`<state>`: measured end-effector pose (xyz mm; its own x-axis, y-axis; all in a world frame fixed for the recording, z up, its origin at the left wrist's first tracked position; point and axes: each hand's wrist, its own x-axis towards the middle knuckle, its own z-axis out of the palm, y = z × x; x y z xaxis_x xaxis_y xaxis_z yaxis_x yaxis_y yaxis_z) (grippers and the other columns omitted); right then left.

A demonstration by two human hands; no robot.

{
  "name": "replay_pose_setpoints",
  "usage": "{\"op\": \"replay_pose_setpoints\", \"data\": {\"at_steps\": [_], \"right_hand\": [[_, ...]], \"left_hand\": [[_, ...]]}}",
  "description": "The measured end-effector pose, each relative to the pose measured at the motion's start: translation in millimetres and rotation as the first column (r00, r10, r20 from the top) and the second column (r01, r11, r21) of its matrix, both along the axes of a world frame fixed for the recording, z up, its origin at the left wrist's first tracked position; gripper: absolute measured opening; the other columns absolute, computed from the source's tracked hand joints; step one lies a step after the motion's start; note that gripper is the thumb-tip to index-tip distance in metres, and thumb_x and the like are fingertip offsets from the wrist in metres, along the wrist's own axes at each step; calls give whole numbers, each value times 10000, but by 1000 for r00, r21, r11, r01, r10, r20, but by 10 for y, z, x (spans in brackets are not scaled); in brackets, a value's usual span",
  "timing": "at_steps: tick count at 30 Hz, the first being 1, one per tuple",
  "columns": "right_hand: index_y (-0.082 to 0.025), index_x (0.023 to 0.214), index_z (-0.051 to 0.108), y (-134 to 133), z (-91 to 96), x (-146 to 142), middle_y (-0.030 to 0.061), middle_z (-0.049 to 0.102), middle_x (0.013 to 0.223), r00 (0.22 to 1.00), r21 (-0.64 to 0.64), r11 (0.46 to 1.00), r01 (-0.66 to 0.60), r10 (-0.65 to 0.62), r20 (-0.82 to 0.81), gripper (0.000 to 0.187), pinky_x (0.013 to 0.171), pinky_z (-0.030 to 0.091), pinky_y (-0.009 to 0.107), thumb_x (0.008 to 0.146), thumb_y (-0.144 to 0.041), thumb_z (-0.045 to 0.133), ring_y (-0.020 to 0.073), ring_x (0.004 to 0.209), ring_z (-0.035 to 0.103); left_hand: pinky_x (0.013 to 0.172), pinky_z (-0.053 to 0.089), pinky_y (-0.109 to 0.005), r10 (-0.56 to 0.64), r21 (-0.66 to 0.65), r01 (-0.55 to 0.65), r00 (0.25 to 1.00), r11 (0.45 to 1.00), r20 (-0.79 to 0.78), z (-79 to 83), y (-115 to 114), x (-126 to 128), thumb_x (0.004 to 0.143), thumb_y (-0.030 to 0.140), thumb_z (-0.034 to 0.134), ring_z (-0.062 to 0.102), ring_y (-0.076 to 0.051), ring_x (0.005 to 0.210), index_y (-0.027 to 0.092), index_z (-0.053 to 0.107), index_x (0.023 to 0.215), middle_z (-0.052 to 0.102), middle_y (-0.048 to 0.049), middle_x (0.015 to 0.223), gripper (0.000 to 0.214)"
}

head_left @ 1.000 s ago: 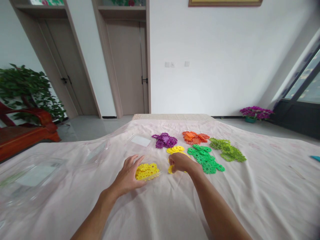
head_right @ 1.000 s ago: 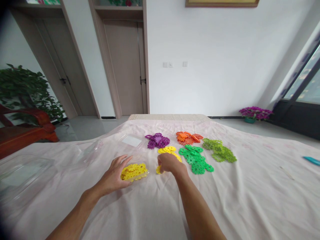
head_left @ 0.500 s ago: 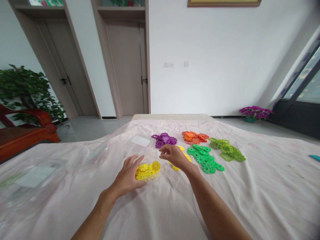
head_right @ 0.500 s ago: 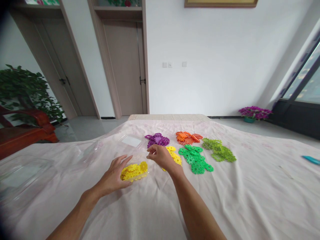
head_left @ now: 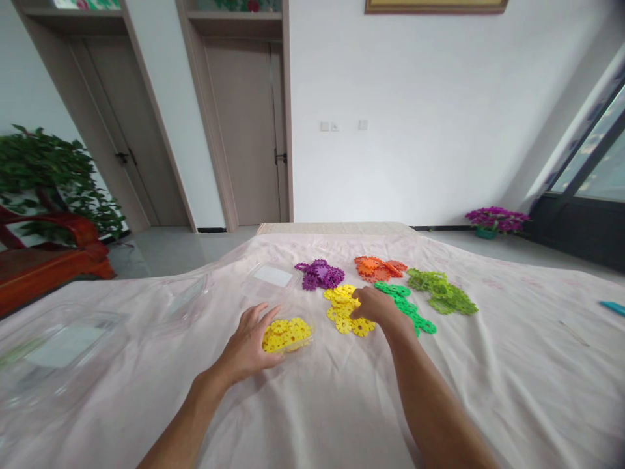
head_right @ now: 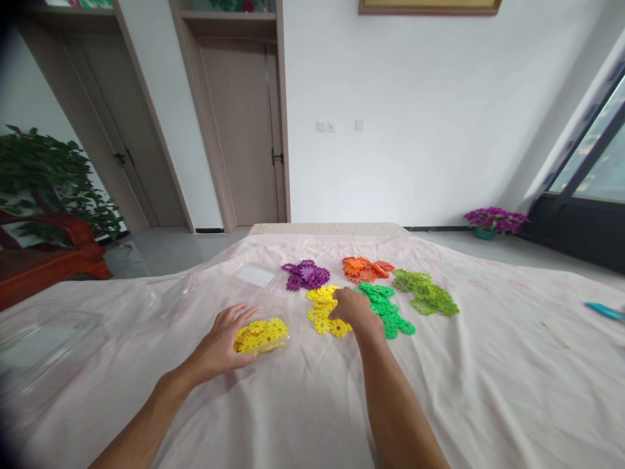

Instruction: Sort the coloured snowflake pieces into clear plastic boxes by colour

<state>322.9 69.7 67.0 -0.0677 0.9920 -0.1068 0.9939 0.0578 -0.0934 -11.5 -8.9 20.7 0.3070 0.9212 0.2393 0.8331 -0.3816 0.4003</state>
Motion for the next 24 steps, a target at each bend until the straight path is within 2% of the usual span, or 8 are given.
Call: {"op": "replay_pose_setpoints", "data": {"at_steps": [6, 10, 16, 24], "right_hand": [[-254, 1308, 582, 36, -136, -57, 109, 587, 1246, 998, 25, 999, -48, 49, -40, 627, 802, 443, 297, 720, -397, 747, 269, 1082, 612], [-273, 1300, 592, 65, -230, -138, 99, 593, 1203, 996, 118, 991, -56, 64, -66, 566, 811, 435, 294, 781, -476, 691, 256, 1081, 599], [-246, 1125, 696, 64, -328, -246, 93, 640, 1106, 998, 209, 978, -23, 34, -49, 348, 749, 425, 285, 847, -443, 622, 255, 1047, 592], [-211, 953, 720, 97, -338, -279, 95, 683, 1014, 998, 277, 959, -58, 54, 25, 282, 729, 399, 278, 950, -359, 480, 219, 945, 631]], "left_hand": [[1130, 314, -455, 10, -10, -10, 1000, 1000, 3, 12, -3, 13, 603, 349, 767, 282, -334, 1398, 319, 382, 1461, 341, -77, 1499, 941], [1125, 318, -462, 14, -8, -14, 1000, 1000, 6, 9, -3, 15, 599, 355, 768, 277, -337, 1400, 312, 396, 1453, 343, -84, 1498, 933], [1126, 319, -458, 14, -16, -14, 1000, 1000, 1, 9, -1, 7, 607, 348, 756, 263, -332, 1406, 303, 395, 1455, 327, -89, 1502, 923], [1136, 310, -456, 8, -10, -8, 1000, 1000, -8, -8, 10, -2, 610, 354, 755, 260, -317, 1407, 310, 390, 1455, 310, -88, 1501, 922]]}}
